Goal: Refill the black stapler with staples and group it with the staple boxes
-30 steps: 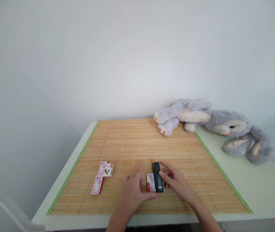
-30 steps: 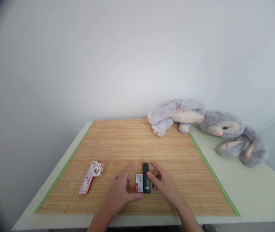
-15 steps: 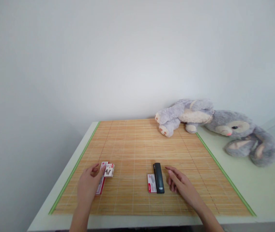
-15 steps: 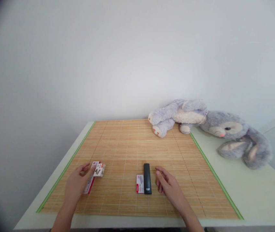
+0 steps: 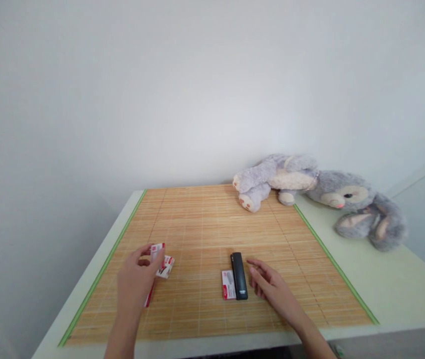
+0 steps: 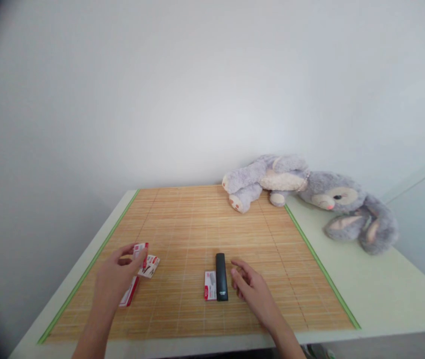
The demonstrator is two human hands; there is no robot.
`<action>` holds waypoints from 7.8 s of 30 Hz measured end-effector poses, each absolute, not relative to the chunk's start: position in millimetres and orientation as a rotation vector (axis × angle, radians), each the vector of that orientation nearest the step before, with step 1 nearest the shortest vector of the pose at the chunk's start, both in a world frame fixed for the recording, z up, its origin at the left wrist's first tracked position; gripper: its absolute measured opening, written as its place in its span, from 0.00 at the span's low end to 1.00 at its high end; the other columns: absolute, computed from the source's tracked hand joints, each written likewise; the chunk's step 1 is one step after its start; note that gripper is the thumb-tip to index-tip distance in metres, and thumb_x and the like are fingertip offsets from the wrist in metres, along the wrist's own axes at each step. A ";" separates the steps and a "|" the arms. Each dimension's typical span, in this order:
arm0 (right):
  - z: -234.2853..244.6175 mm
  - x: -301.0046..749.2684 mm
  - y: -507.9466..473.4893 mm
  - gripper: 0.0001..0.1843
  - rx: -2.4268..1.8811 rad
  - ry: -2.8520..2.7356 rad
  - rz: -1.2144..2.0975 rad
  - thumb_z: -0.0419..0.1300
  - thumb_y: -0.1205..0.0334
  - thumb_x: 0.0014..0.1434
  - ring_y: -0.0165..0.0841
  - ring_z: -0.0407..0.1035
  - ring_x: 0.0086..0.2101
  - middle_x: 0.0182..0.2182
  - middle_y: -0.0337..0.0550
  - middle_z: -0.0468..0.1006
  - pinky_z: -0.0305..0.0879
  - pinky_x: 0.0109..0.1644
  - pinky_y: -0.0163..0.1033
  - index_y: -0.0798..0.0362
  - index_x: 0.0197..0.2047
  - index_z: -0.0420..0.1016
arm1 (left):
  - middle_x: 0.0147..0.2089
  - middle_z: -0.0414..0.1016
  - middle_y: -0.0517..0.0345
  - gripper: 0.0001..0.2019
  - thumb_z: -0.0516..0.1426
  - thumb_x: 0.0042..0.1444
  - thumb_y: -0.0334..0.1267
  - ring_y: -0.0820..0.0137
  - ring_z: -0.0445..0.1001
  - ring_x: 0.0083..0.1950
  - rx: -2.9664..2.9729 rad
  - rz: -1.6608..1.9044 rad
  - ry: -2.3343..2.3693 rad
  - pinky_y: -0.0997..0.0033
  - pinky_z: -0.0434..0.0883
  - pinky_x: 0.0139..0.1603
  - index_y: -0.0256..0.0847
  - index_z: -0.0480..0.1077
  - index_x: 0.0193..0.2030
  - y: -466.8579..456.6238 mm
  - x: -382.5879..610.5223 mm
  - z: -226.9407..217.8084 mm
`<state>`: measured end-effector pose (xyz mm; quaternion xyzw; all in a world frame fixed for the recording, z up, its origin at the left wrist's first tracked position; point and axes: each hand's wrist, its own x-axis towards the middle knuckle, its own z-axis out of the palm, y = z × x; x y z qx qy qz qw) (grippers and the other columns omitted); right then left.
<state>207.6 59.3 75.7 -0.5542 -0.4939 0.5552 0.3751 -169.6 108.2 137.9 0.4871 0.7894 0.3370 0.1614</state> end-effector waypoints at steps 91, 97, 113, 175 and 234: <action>85.7 168.2 37.1 0.20 -1.590 -1.587 1.136 0.56 0.44 0.68 0.37 0.74 0.32 0.31 0.39 0.79 0.65 0.36 0.40 0.49 0.54 0.75 | 0.63 0.74 0.47 0.28 0.58 0.56 0.33 0.58 0.76 0.63 1.484 0.917 1.551 0.56 0.74 0.65 0.48 0.73 0.65 20.2 -10.0 85.9; 86.4 169.7 41.4 0.18 -1.559 -1.592 1.148 0.57 0.46 0.69 0.36 0.73 0.31 0.31 0.38 0.78 0.64 0.35 0.39 0.49 0.52 0.76 | 0.58 0.76 0.49 0.25 0.57 0.57 0.34 0.62 0.80 0.53 1.442 0.925 1.508 0.61 0.78 0.58 0.47 0.74 0.63 26.2 -10.6 80.7; 84.8 171.6 42.0 0.19 -1.516 -1.596 1.162 0.56 0.46 0.70 0.35 0.71 0.32 0.31 0.37 0.76 0.65 0.37 0.38 0.51 0.53 0.75 | 0.50 0.79 0.52 0.20 0.56 0.63 0.38 0.60 0.78 0.52 1.653 0.785 1.583 0.57 0.75 0.56 0.49 0.76 0.61 20.8 -20.0 80.1; 113.7 160.3 53.4 0.32 -1.657 -1.834 1.023 0.63 0.65 0.53 0.46 0.79 0.44 0.44 0.47 0.86 0.69 0.46 0.41 0.46 0.62 0.75 | 0.83 0.40 0.52 0.33 0.43 0.73 0.47 0.62 0.39 0.82 1.264 1.018 1.554 0.51 0.45 0.81 0.44 0.40 0.80 36.0 33.2 57.0; 132.1 368.4 6.7 0.40 -1.859 -1.660 0.769 0.63 0.45 0.63 0.32 0.64 0.23 0.23 0.31 0.67 0.61 0.29 0.36 0.53 0.72 0.61 | 0.76 0.62 0.59 0.30 0.55 0.67 0.38 0.62 0.59 0.76 2.259 0.714 1.454 0.45 0.57 0.78 0.55 0.57 0.75 62.0 2.6 76.5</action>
